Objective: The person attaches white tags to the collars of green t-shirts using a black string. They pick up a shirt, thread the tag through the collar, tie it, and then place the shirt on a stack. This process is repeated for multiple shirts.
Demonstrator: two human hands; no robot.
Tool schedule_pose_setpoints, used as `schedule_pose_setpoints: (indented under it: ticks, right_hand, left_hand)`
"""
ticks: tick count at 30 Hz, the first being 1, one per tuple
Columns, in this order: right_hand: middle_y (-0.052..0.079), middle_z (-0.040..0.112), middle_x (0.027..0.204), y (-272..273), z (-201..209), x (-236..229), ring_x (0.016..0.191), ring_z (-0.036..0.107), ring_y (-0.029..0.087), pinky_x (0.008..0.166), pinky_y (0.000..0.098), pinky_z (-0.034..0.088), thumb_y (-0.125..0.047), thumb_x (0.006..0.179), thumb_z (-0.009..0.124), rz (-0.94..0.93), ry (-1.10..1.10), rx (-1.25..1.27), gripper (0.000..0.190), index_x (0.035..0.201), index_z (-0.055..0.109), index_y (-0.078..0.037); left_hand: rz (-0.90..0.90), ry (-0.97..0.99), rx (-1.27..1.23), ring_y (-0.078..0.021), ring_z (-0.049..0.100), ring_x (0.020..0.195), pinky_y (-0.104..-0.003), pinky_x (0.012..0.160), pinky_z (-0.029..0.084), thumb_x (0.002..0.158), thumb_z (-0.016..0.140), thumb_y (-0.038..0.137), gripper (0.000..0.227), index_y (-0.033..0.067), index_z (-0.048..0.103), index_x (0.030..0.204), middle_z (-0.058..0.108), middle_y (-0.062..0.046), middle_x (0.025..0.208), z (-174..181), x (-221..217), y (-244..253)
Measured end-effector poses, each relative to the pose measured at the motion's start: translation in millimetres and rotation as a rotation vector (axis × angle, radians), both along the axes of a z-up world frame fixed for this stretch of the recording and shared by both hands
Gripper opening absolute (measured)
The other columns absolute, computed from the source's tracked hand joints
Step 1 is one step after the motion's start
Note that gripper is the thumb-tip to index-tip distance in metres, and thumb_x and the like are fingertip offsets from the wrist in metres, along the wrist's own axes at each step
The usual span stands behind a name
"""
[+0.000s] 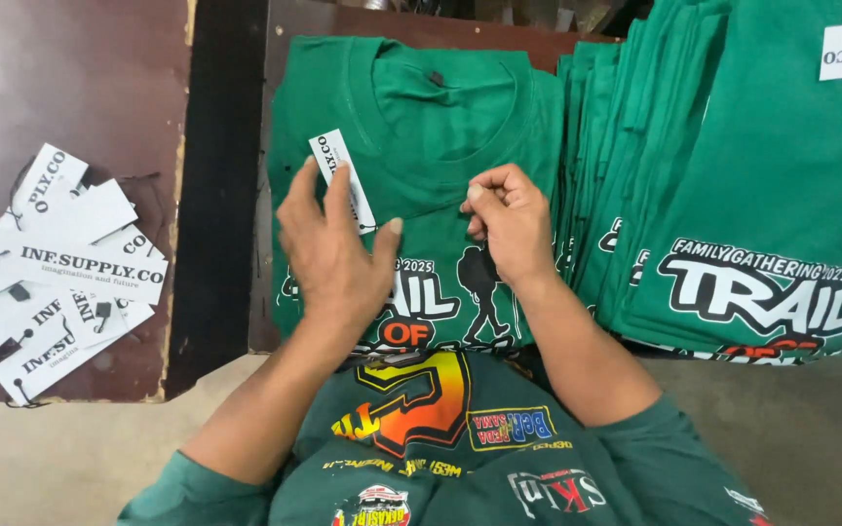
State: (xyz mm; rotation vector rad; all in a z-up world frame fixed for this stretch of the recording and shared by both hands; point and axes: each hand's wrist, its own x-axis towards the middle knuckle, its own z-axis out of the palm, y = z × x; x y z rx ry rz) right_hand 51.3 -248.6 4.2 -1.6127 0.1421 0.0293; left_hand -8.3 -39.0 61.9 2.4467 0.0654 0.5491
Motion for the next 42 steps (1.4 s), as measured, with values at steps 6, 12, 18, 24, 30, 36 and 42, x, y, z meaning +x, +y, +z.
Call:
schedule_pose_setpoints:
  ticks: [6, 12, 18, 24, 30, 36, 42]
  right_hand:
    - [0.013, 0.067, 0.072, 7.0, 15.0, 12.5, 0.051, 0.062, 0.013, 0.043, 0.023, 0.052, -0.001, 0.094, 0.066, 0.043, -0.068, -0.035, 0.01, 0.104, 0.066, -0.002]
    - [0.011, 0.072, 0.076, -6.8, -1.6, 33.2, 0.053, 0.063, 0.009, 0.043, 0.0191, 0.051, -0.006, 0.097, 0.065, -0.004, -0.038, 0.086, 0.005, 0.1, 0.064, -0.004]
    - [0.017, 0.075, 0.085, -2.0, 1.7, 28.4, 0.061, 0.072, 0.015, 0.051, 0.0239, 0.06, -0.001, 0.094, 0.068, 0.032, -0.082, 0.143, 0.014, 0.107, 0.067, 0.0]
    - [0.016, 0.074, 0.081, -3.9, -18.0, 30.0, 0.06, 0.072, 0.016, 0.051, 0.0252, 0.061, -0.003, 0.095, 0.071, -0.001, -0.098, 0.107, 0.011, 0.105, 0.074, -0.002]
    - [0.014, 0.074, 0.084, -7.2, -11.8, 28.0, 0.062, 0.07, 0.014, 0.052, 0.0234, 0.061, -0.003, 0.093, 0.071, 0.011, -0.084, 0.207, 0.014, 0.107, 0.069, -0.003]
    - [0.013, 0.074, 0.086, -6.9, -12.8, 26.1, 0.065, 0.071, 0.013, 0.055, 0.023, 0.062, -0.003, 0.095, 0.071, -0.029, -0.096, 0.218, 0.012, 0.106, 0.07, -0.004]
    - [0.014, 0.073, 0.089, -7.5, -13.7, 28.2, 0.065, 0.072, 0.015, 0.055, 0.0245, 0.062, -0.001, 0.094, 0.072, 0.022, -0.146, 0.23, 0.023, 0.116, 0.066, -0.002]
  left_hand:
    - [-0.466, -0.086, -0.138, -0.0287, 0.065, 0.12, -0.04, 0.102, 0.053, 0.086, 0.082, 0.017, 0.048, 0.009, 0.067, 0.131, 0.065, -0.007, 0.126, -44.7, 67.2, -42.7]
    - [-0.539, 0.129, -0.309, -0.0163, 0.074, 0.089, -0.031, 0.081, 0.057, 0.085, 0.08, 0.021, 0.014, 0.026, 0.077, 0.098, 0.07, 0.008, 0.085, -75.9, 110.2, -45.2]
    - [-0.43, 0.084, -0.377, -0.026, 0.071, 0.087, -0.039, 0.078, 0.057, 0.09, 0.072, 0.01, 0.008, 0.017, 0.073, 0.095, 0.065, -0.002, 0.083, -65.4, 102.1, -37.6]
    - [-0.482, 0.161, -0.424, -0.0222, 0.072, 0.09, -0.039, 0.079, 0.057, 0.086, 0.077, 0.022, 0.02, 0.0198, 0.073, 0.105, 0.067, 0.001, 0.086, -49.7, 88.9, -36.5]
    - [-0.479, 0.207, -0.469, -0.0284, 0.073, 0.093, -0.04, 0.082, 0.058, 0.087, 0.074, 0.011, 0.012, 0.0142, 0.075, 0.099, 0.072, -0.005, 0.088, -58.2, 96.8, -34.7]
    - [-0.476, 0.209, -0.392, -0.0271, 0.074, 0.091, -0.04, 0.08, 0.059, 0.085, 0.076, 0.013, 0.014, 0.0138, 0.076, 0.1, 0.072, -0.005, 0.086, -47.4, 89.1, -35.7]
    - [-0.463, 0.103, -0.418, -0.0305, 0.073, 0.089, -0.042, 0.08, 0.059, 0.083, 0.078, 0.011, 0.018, 0.0111, 0.076, 0.102, 0.07, -0.007, 0.086, -54.3, 85.8, -37.5]
